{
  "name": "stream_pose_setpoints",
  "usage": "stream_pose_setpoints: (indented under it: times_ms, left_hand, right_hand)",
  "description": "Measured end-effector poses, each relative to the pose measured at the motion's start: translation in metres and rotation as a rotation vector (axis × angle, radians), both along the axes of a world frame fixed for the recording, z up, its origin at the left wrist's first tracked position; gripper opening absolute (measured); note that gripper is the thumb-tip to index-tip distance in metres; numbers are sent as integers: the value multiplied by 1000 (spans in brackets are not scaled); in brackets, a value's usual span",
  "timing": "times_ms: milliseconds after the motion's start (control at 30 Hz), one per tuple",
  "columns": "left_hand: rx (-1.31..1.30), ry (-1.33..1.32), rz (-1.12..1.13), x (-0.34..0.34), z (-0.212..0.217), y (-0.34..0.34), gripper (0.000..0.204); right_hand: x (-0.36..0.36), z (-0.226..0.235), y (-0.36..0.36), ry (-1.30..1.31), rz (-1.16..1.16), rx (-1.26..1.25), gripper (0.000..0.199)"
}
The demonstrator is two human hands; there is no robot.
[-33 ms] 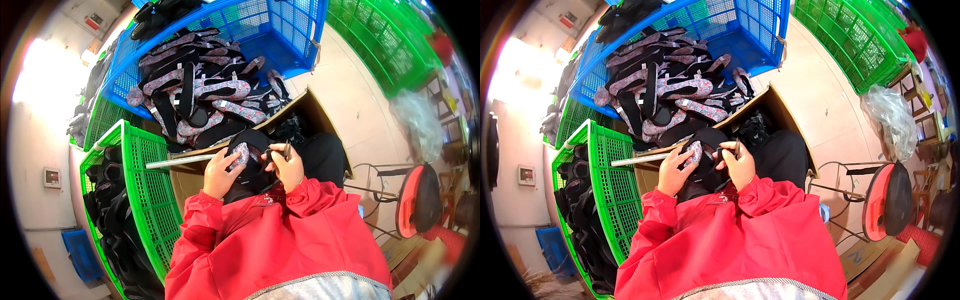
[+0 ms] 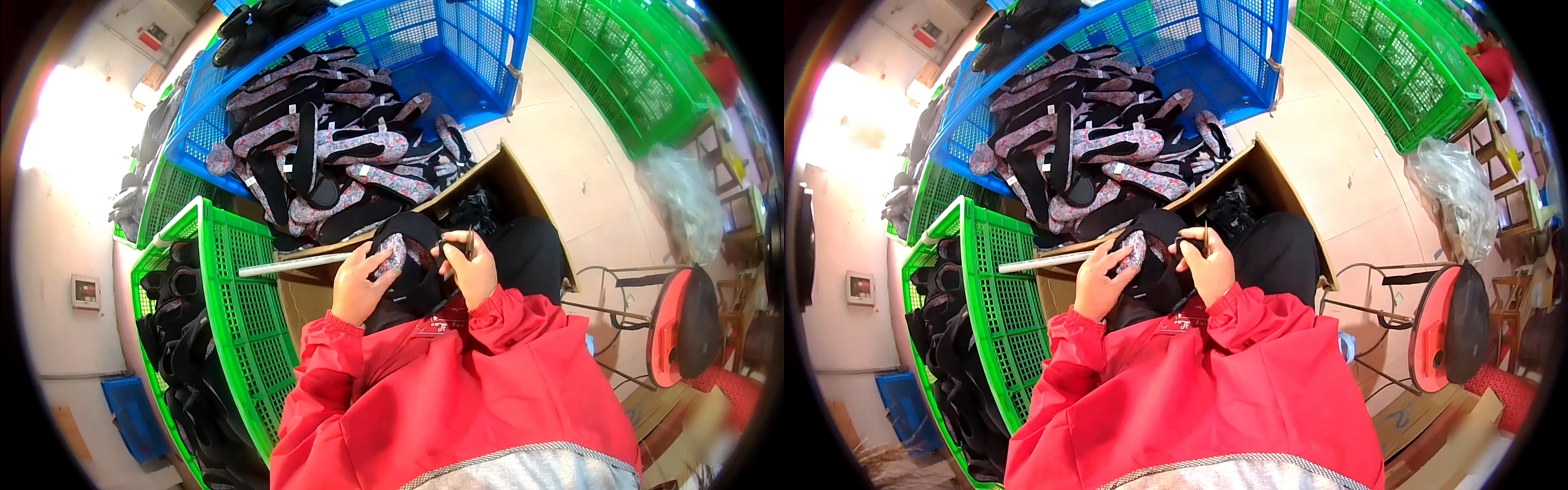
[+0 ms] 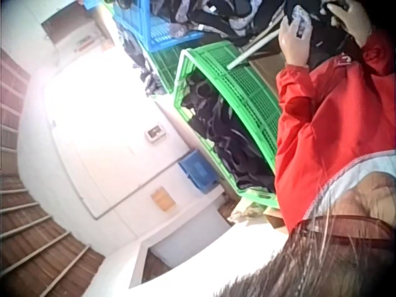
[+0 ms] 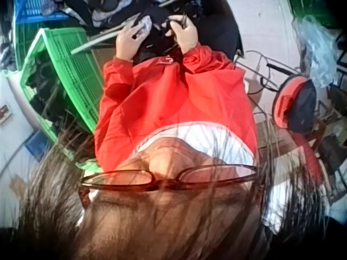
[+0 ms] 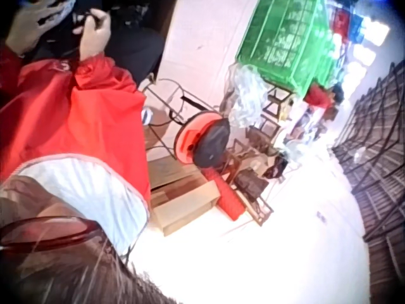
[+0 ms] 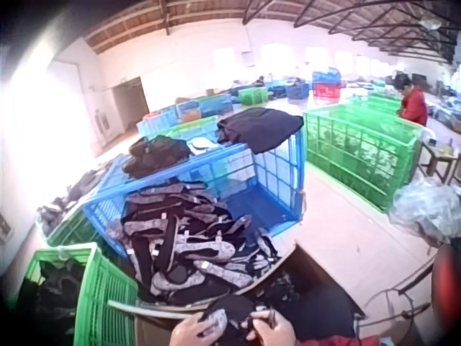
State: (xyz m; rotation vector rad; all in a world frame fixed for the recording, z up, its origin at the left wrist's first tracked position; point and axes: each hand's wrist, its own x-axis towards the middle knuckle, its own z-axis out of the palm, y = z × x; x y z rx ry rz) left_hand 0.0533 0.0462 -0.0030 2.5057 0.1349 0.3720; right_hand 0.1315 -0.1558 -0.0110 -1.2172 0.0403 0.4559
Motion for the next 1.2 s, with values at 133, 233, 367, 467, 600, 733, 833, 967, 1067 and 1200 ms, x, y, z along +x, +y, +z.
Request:
stream_pose_setpoints:
  times_ms: [133,233,367,467,600,733,833,967,1067,1200]
  left_hand:
    - [13,-26,-4,-2,-4,0,38]
    - [31,-25,-18,-3,-4,-1,39]
    - [93,-72,-50,-3,-11,-4,39]
    - [127,-125,-65,-4,-22,-3,38]
    - [285,-160,4,2,-30,-4,39]
    - [281,-143,145,13,-43,3,32]
    - [290,-124,211,21,-44,12,16]
    - [361,-38,260,36,-45,24,13]
    - [453,124,273,46,-41,29,11]
    - [547,123,245,60,-48,35,15]
  right_hand:
    - [13,-24,10,-252,93,-306,38]
    - [12,-30,20,-292,219,-337,49]
    - [6,-53,29,-313,314,-550,46]
    - [1,-54,31,-311,326,-601,41]
    - [-1,-52,32,-425,283,-605,37]
    - [-1,-43,33,-455,335,-586,38]
    - [-6,-33,39,-450,353,-552,40]
    - [-5,-43,42,-431,379,-504,35]
    - [-4,-40,44,-435,377,-522,36]
    - [-4,-36,50,-441,351,-511,34]
